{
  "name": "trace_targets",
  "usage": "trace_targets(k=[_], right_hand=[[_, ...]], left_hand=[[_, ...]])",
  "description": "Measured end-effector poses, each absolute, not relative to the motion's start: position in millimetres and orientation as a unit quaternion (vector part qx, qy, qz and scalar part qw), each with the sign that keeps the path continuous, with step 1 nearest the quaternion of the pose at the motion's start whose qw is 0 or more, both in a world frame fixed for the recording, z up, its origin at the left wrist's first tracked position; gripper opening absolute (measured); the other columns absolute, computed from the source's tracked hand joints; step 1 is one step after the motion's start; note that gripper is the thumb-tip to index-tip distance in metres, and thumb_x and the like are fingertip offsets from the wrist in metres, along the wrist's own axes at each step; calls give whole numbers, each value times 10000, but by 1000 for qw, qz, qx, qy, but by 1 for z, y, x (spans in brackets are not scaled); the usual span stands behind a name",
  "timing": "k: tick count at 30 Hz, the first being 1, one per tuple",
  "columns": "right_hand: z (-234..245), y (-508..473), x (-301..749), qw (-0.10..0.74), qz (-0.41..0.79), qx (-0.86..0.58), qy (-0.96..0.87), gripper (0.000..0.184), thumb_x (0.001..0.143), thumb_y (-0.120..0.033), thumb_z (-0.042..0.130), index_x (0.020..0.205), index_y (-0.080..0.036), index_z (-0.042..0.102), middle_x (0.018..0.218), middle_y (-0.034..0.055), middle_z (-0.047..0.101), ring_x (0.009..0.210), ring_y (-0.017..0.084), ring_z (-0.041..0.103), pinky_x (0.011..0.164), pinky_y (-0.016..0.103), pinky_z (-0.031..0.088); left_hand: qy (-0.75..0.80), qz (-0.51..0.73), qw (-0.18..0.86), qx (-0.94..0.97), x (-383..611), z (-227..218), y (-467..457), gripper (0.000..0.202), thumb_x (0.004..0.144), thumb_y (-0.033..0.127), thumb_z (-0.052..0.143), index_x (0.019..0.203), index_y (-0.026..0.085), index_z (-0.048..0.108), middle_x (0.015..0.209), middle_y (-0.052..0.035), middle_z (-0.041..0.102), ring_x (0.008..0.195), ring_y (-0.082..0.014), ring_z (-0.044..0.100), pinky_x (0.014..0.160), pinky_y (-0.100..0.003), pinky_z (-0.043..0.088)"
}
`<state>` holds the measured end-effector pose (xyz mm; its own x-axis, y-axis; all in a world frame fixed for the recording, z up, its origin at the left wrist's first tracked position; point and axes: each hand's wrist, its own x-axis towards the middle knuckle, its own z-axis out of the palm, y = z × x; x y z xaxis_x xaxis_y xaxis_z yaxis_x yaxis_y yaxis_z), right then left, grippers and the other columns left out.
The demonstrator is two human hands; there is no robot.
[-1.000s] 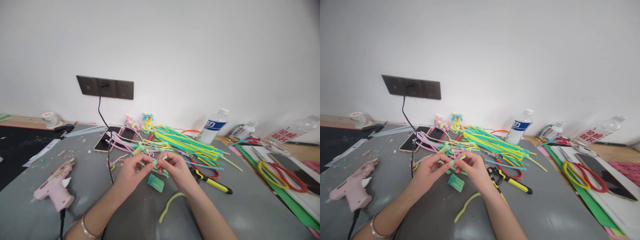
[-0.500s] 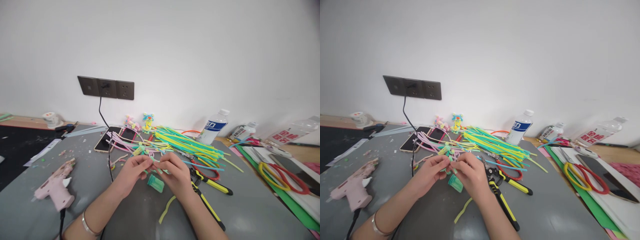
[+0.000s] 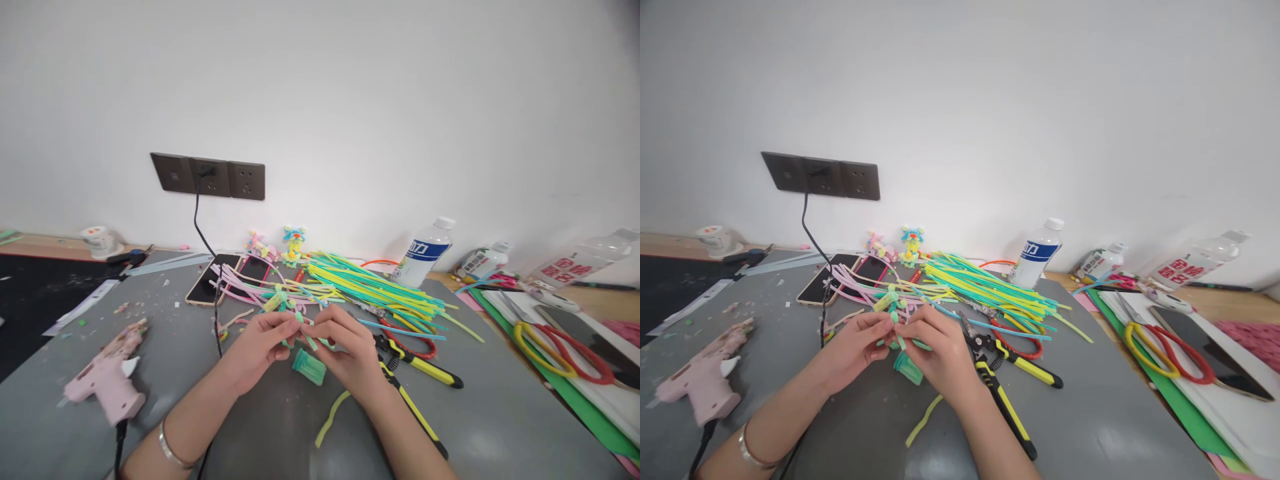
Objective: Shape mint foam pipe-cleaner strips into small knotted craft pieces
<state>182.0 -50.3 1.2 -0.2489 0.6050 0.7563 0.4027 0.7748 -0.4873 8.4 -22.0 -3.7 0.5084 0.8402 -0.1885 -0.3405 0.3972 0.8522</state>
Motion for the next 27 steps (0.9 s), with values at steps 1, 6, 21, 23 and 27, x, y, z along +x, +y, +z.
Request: trace_targets(k=[1,6,21,23,27], right_hand=[[1,-50,182,522,105,-321,-783,176,879,-40,601,924,-199,664,803,46,598,680,138,547,564,245,428],[-2,-50,185,513,146,-339,-775,166,897,-77,603,973,-205,676,750,18,576,584,118,464,530,243,388],[15,-53,199,394,525,-351,-668,250,786,-331,787,954,-196,661,815,-7,583,638,102,500,579,222,428],[15,-54,201,362,564,-330,-664,217,758,-333,809,865,-180,698,799,4,601,656,112,535,594,232,452],[15,-54,203,341,646,-291,-618,191,742,-326,817,795,-165,730,784,16,623,635,115,587,557,227,495]], left_hand=[[318,383,769,401,8,-3,-22,306,676,432,844,676,147,732,624,14,489,585,-71,368,463,-166,264],[330,394,743,430,11,-2,-22,351,651,465,846,648,139,717,599,20,489,535,-57,318,467,-188,232],[274,246,661,653,-5,5,-19,248,797,388,726,693,165,752,659,-23,620,639,-139,497,625,-255,369],[257,214,672,660,-5,5,-20,232,788,374,737,699,161,758,656,-28,637,636,-143,520,619,-248,384],[244,179,694,654,-4,5,-23,225,754,371,768,685,157,755,639,-28,648,626,-146,543,617,-242,410]])
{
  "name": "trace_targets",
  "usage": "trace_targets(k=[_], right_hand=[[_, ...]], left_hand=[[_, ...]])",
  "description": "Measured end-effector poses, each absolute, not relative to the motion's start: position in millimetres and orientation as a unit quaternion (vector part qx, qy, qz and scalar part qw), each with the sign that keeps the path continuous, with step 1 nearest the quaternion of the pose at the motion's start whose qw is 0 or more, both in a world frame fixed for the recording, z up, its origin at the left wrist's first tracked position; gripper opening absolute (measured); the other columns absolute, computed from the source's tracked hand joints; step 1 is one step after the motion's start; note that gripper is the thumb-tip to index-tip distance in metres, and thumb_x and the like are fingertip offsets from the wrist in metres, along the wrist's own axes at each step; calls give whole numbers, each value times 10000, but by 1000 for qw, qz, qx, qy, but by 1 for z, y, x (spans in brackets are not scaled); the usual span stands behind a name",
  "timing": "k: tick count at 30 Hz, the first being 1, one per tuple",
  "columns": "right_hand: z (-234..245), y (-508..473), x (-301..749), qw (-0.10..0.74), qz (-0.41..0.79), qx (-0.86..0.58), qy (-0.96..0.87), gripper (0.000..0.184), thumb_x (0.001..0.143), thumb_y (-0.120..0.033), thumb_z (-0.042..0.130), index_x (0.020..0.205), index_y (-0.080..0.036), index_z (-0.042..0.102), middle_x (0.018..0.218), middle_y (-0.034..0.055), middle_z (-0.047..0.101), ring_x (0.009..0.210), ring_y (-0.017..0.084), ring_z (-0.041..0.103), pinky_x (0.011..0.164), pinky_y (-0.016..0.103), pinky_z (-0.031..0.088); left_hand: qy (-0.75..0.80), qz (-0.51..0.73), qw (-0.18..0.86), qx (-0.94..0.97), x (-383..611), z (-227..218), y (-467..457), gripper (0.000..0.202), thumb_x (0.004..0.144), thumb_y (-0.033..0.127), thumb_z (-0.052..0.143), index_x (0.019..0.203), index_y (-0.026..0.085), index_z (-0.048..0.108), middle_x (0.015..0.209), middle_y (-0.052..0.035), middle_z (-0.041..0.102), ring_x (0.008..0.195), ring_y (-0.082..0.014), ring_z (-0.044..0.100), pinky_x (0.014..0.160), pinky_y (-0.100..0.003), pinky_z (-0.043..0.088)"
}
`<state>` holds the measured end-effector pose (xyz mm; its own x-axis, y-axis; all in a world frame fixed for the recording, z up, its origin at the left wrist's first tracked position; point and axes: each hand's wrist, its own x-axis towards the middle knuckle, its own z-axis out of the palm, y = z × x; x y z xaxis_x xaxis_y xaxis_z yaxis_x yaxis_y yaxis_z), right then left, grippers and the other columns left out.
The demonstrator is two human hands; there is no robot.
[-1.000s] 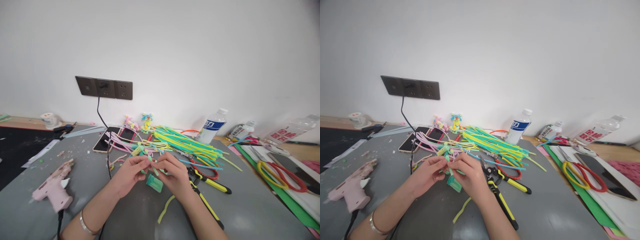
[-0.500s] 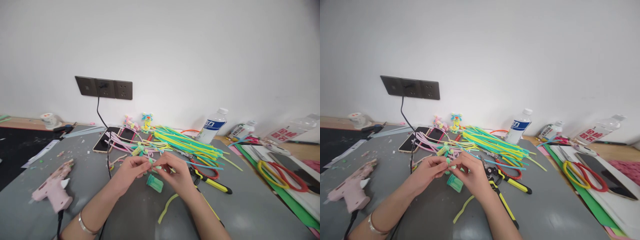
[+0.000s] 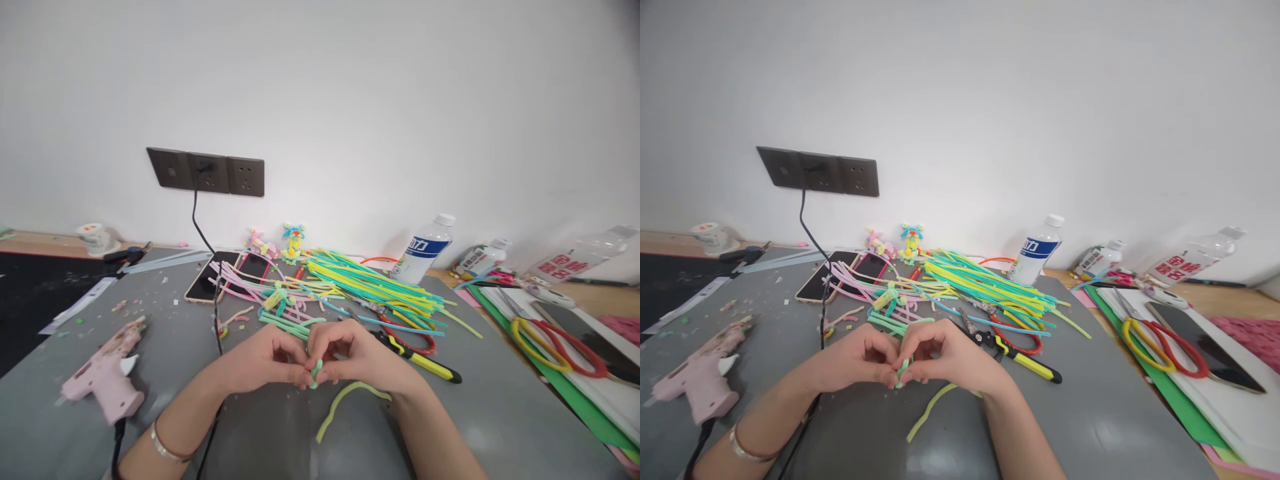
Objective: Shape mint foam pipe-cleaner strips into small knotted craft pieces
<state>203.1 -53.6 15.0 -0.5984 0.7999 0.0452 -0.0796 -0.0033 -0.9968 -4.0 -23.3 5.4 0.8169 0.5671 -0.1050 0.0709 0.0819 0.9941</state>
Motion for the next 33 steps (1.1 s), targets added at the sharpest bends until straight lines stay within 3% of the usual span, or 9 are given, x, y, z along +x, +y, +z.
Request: trace_targets(k=[6,12,25,33], right_hand=[[12,-48,202,409,648,-309,-563,110,759,-260,804,788,-172,744,766,-3,613,579,82,578,505,188,491],[3,-41,191,503,573,-348,-545,151,756,-310,805,767,-178,732,755,-2,625,571,83,542,497,193,486],[6,-41,193,465,589,-351,-560,216,779,-391,775,803,-178,748,766,16,641,600,106,558,555,233,499],[1,-41,203,408,669,-326,-528,238,783,-377,782,785,-148,714,713,4,653,553,85,567,553,211,462]], left_hand=[[277,249,668,644,1,5,-25,224,800,366,720,725,155,734,686,-24,637,655,-143,528,614,-236,394],[337,374,398,766,3,5,-23,89,823,220,690,744,189,717,743,-18,638,652,-139,535,587,-228,371],[299,386,287,824,1,3,-23,137,912,226,605,804,207,688,777,-18,634,630,-130,539,605,-227,399],[242,377,286,847,-1,5,-25,159,920,229,586,842,206,722,820,-76,689,778,-193,630,698,-279,465]])
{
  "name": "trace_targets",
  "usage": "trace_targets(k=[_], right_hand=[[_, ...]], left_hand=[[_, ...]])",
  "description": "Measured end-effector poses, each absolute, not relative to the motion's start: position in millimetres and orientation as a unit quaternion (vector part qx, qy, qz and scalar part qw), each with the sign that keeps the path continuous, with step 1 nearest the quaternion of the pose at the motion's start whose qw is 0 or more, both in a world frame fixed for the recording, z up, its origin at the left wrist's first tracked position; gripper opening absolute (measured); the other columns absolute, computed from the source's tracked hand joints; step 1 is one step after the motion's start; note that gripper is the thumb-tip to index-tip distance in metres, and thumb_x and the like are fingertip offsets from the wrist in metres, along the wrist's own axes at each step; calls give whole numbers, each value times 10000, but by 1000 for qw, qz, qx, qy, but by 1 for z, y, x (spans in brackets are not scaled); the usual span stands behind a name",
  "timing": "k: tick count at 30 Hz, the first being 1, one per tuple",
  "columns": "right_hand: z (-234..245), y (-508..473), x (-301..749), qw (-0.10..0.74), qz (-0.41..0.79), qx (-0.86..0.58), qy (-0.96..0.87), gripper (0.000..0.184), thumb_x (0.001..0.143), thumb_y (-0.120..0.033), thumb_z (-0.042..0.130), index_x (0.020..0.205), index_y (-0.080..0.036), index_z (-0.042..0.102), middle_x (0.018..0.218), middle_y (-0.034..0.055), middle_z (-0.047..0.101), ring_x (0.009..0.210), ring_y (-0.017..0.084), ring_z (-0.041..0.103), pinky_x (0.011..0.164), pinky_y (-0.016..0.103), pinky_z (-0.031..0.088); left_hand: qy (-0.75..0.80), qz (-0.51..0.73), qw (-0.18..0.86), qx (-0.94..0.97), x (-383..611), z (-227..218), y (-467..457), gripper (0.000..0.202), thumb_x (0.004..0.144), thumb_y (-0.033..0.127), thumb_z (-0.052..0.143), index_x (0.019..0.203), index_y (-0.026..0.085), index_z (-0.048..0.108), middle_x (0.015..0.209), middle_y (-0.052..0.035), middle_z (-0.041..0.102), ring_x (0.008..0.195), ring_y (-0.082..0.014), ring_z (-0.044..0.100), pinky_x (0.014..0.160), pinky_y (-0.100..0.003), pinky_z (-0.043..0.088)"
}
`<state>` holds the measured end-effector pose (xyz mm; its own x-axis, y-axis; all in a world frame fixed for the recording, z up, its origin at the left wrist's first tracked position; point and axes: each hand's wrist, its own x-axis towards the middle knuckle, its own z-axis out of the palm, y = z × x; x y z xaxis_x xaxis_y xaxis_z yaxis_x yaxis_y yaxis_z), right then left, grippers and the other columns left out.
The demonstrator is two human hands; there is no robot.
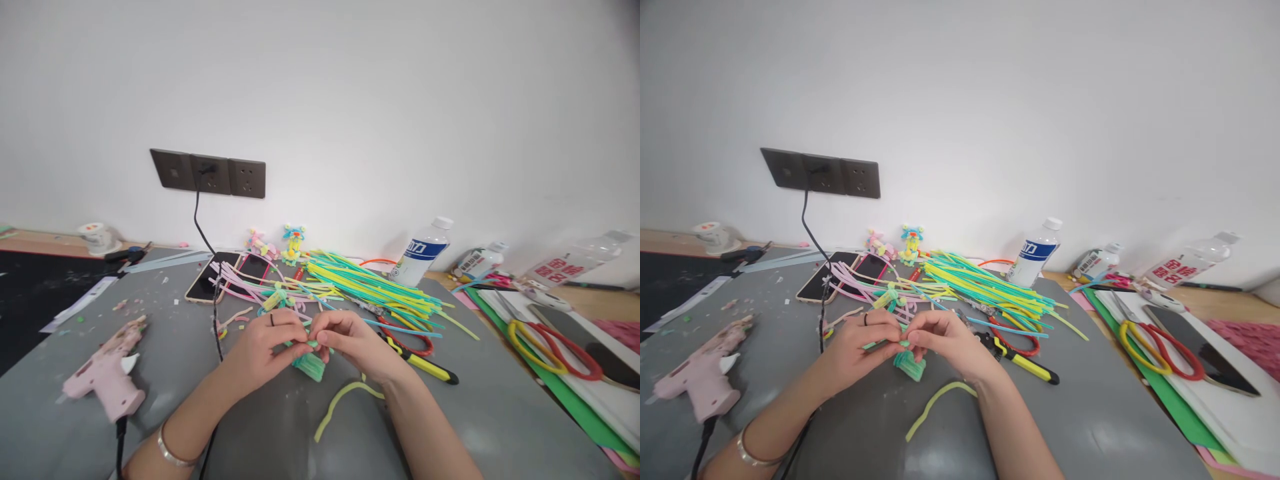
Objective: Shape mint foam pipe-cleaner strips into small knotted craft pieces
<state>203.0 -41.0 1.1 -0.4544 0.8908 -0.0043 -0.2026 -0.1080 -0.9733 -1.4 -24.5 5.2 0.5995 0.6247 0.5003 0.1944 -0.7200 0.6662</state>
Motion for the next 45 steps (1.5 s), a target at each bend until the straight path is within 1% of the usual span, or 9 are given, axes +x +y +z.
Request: trace_targets(k=[5,8,13,16,19,24,33,40,45], right_hand=[[2,-42,209,349,717,-309,-518,238,778,-350,791,809,-157,655,676,-34,607,515,68,527,527,196,450],[1,-42,203,389,697,-313,-515,276,767,-364,797,813,-176,602,678,-42,581,528,76,510,519,198,437],[-5,-38,187,590,453,-383,-548,218,813,-372,743,790,-198,614,738,-9,589,617,120,534,568,237,445],[-6,-38,183,621,344,-388,-588,133,840,-325,715,806,-202,680,764,26,637,694,159,564,619,279,456],[-4,-40,181,612,295,-376,-630,37,842,-238,714,817,-214,727,774,41,677,767,189,600,700,321,475],[-6,-42,177,607,308,-367,-634,64,835,-191,720,846,-238,763,792,39,704,795,191,624,732,326,495],[-7,-42,175,602,452,-335,-567,63,786,-321,784,784,-258,785,806,41,717,812,200,636,743,333,505],[-2,-43,180,560,443,-349,-607,68,846,-292,727,821,-233,751,854,36,660,845,181,601,783,304,468],[-1,-44,179,534,479,-345,-605,128,889,-323,674,836,-214,713,871,36,622,852,176,574,778,293,457]], left_hand=[[201,338,273,878,-2,4,-25,167,930,223,575,883,219,735,819,-77,701,810,-202,630,747,-302,473],[210,357,256,873,-1,3,-25,141,917,199,588,864,210,718,834,-71,699,801,-189,626,733,-281,467],[322,421,249,811,2,4,-24,150,877,173,617,732,193,645,731,-29,627,678,-155,579,637,-247,421],[348,422,262,795,2,4,-23,176,872,172,614,696,191,614,689,-9,581,648,-144,549,599,-236,385],[352,422,267,792,2,3,-24,184,877,196,616,693,189,612,686,-5,570,651,-144,543,605,-237,385],[346,421,273,793,2,1,-25,171,886,209,621,719,179,642,713,-21,607,693,-154,581,638,-240,422],[266,486,193,809,1,-3,-24,77,885,175,654,810,186,671,787,-26,678,755,-150,632,699,-239,487],[249,492,131,824,1,-2,-23,81,900,175,641,819,179,649,770,-17,675,754,-145,615,722,-242,495],[254,479,127,830,1,-2,-23,80,889,164,655,811,175,641,766,-13,669,746,-146,609,738,-256,489]])
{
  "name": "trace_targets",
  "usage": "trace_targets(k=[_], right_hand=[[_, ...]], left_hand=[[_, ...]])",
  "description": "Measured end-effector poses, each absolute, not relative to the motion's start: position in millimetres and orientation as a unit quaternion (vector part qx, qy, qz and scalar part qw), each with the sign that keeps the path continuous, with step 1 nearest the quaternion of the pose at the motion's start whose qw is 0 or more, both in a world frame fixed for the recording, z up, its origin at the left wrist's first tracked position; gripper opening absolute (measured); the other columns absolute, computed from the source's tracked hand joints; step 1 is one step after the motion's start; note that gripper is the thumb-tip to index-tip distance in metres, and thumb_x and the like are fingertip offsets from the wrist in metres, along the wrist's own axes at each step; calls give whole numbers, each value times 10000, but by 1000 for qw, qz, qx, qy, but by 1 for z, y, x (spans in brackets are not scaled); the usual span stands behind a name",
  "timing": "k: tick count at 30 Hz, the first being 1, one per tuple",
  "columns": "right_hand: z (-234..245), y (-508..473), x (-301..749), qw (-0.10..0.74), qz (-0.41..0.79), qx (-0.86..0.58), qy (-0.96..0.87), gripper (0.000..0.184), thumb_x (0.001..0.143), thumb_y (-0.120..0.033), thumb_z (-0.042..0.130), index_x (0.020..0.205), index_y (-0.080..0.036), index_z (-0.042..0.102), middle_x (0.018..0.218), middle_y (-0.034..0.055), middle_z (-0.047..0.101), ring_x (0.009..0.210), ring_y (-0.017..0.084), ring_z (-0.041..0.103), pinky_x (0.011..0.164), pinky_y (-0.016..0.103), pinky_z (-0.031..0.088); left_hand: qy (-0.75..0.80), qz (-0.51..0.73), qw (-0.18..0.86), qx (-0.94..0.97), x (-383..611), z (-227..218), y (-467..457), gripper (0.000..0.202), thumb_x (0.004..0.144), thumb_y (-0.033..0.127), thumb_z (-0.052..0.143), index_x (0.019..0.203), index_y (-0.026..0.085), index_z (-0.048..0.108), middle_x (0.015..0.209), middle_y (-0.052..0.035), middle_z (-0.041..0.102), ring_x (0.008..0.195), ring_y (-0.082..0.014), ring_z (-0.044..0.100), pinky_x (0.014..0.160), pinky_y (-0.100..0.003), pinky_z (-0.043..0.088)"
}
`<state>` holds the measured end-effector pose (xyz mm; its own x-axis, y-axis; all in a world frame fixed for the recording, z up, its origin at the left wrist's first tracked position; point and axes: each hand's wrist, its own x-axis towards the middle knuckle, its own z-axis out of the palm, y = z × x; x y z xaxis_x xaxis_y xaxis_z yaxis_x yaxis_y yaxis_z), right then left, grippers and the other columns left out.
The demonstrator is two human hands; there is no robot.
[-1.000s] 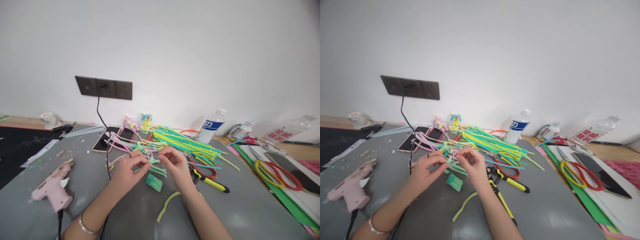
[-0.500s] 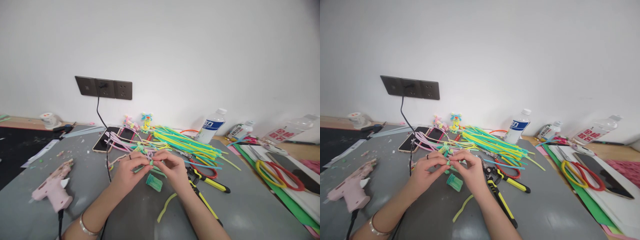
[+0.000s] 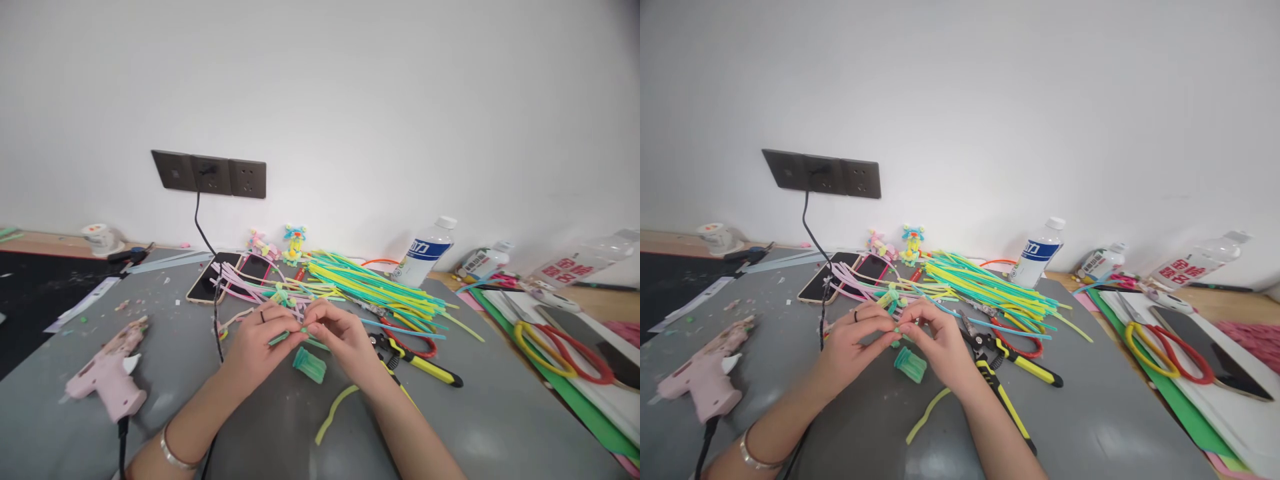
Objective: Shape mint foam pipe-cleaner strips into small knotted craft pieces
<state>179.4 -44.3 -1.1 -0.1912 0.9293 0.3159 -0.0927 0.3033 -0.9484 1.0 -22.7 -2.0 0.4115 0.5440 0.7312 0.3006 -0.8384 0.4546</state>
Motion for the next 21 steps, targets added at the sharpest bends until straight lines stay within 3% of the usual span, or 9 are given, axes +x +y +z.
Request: trace_targets(k=[10,21], right_hand=[[-4,-41,182,529,490,-345,-601,75,832,-301,742,832,-229,724,898,34,615,897,188,577,797,299,452],[0,-41,181,489,486,-364,-626,194,896,-377,652,808,-205,652,881,35,591,888,194,561,808,309,437]], left_hand=[[279,450,188,827,-2,-4,-19,62,878,149,659,822,175,665,800,-14,670,747,-135,637,684,-218,493],[280,433,187,836,-2,-9,-19,64,894,174,649,831,177,659,827,-3,675,795,-135,636,838,-257,467]])
